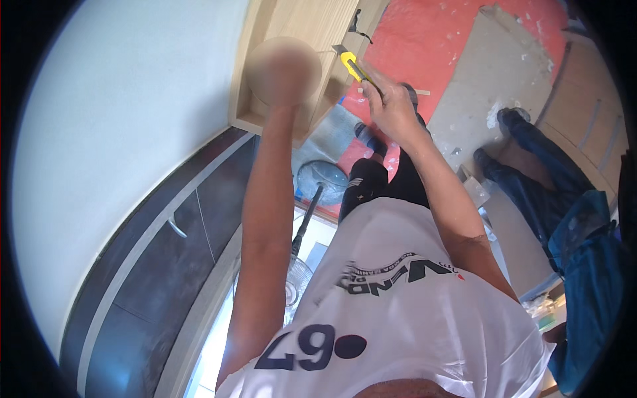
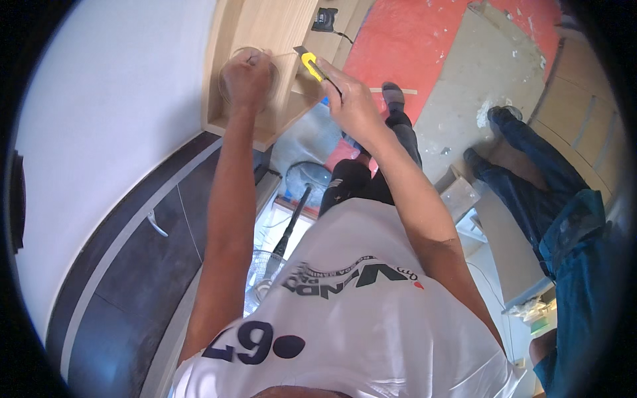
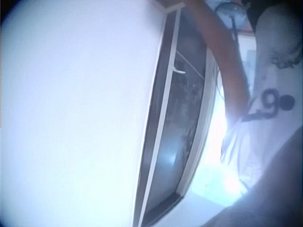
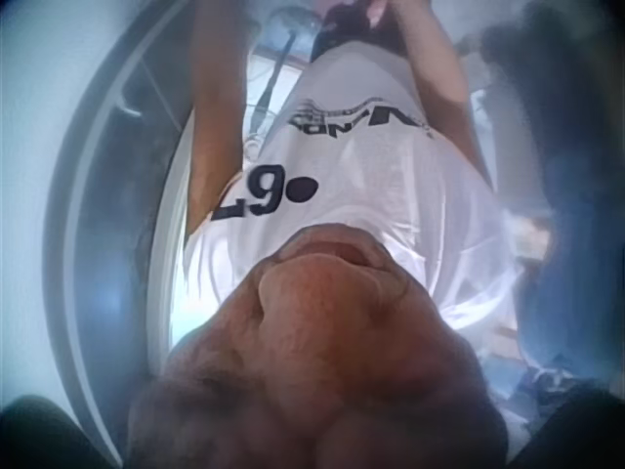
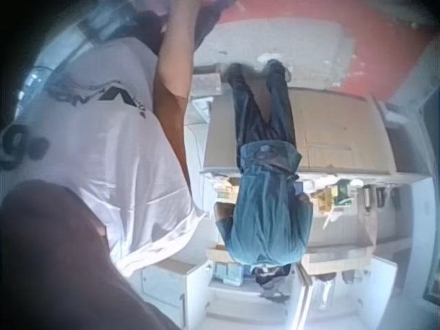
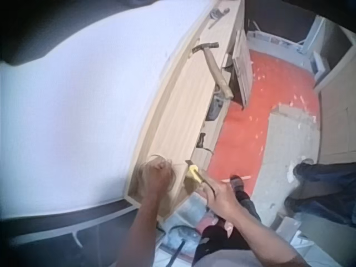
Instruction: The person uses a hammer and a utility knife to work on a wooden cabinet. They tap the wood with the hammer, cut a coiled wire with the knife, and handle small components inside the cabinet.
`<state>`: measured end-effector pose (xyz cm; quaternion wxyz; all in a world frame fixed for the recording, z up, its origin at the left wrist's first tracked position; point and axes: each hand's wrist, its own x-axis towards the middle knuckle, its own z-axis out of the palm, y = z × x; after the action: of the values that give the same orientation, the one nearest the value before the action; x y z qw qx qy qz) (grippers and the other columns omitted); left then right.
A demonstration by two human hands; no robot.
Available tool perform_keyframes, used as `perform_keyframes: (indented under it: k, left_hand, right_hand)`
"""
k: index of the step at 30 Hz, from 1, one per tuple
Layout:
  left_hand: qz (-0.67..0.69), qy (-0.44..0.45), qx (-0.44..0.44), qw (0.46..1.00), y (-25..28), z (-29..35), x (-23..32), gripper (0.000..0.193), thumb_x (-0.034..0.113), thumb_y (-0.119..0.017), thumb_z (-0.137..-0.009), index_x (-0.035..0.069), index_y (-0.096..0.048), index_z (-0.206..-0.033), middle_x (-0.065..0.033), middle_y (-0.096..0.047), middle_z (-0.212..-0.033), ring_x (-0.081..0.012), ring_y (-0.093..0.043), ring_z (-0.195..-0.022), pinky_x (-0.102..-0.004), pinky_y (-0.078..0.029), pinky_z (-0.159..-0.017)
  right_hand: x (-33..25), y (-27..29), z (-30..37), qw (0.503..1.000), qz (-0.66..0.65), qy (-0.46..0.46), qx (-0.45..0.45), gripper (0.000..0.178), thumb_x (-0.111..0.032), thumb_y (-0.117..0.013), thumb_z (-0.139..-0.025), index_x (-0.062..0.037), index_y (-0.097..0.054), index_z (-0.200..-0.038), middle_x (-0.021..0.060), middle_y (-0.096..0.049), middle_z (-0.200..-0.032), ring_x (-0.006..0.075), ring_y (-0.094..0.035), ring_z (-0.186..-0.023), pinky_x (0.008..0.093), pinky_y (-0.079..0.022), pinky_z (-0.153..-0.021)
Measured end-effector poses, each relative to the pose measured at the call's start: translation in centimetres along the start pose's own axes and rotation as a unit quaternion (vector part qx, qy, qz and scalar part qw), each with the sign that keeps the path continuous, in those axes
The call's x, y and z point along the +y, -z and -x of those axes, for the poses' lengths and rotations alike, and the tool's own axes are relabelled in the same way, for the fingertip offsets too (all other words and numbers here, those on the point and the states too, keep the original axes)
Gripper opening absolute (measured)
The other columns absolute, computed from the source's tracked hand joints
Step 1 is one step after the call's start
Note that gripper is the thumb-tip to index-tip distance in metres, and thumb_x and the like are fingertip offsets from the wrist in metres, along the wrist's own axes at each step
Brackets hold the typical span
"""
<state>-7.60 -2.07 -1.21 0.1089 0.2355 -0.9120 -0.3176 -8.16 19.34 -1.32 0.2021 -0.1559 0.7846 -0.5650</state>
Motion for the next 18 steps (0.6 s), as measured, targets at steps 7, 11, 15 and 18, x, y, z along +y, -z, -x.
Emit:
perform_keyframes:
  k: [7, 11, 15, 18]
  left_hand:
    - [-0.001, 0.026, -0.018, 0.999, 0.4, 0.3, 0.7, 0.028, 0.020, -0.070, -0.082, -0.001, -0.062, -0.065, -0.0194, -0.063, -0.066, -0.0359, -0.062, -0.060, -0.0441, -0.046, -0.058]
    - [-0.024, 0.060, -0.036, 0.997, 0.6, 0.7, 0.4, 0.026, 0.018, -0.071, -0.083, -0.001, -0.064, -0.068, -0.0130, -0.059, -0.060, -0.0228, -0.055, -0.056, -0.0382, -0.044, -0.057]
    - [0.007, 0.047, -0.003, 0.999, 0.6, 0.9, 0.1, 0.026, 0.017, -0.072, -0.084, -0.002, -0.063, -0.068, -0.0089, -0.057, -0.057, -0.0159, -0.051, -0.054, -0.0352, -0.042, -0.056]
    - [-0.024, 0.066, -0.036, 0.997, 0.9, 1.0, 1.0, 0.025, 0.017, -0.072, -0.084, -0.001, -0.065, -0.069, -0.0078, -0.059, -0.058, -0.0143, -0.053, -0.055, -0.0344, -0.043, -0.057]
  right_hand:
    - [-2.2, 0.6, -0.5, 0.996, 0.017, -0.077, -0.033, 0.039, -0.006, -0.054, -0.096, -0.0020, -0.056, -0.135, 0.0249, -0.065, -0.120, 0.0386, -0.067, -0.103, 0.0394, -0.053, -0.087]
    - [-0.2, -0.4, 0.2, 0.999, -0.019, -0.026, 0.004, 0.039, -0.007, -0.054, -0.097, -0.0015, -0.056, -0.135, 0.0244, -0.065, -0.120, 0.0386, -0.067, -0.103, 0.0392, -0.053, -0.088]
    - [0.3, -0.4, 0.9, 1.000, -0.006, -0.004, 0.002, 0.039, -0.006, -0.054, -0.097, -0.0011, -0.056, -0.136, 0.0236, -0.063, -0.126, 0.0380, -0.065, -0.109, 0.0386, -0.052, -0.093]
    - [-0.4, -0.1, 0.4, 1.000, -0.003, -0.023, -0.016, 0.040, -0.006, -0.055, -0.096, -0.0010, -0.055, -0.137, 0.0221, -0.062, -0.130, 0.0352, -0.064, -0.112, 0.0367, -0.050, -0.096]
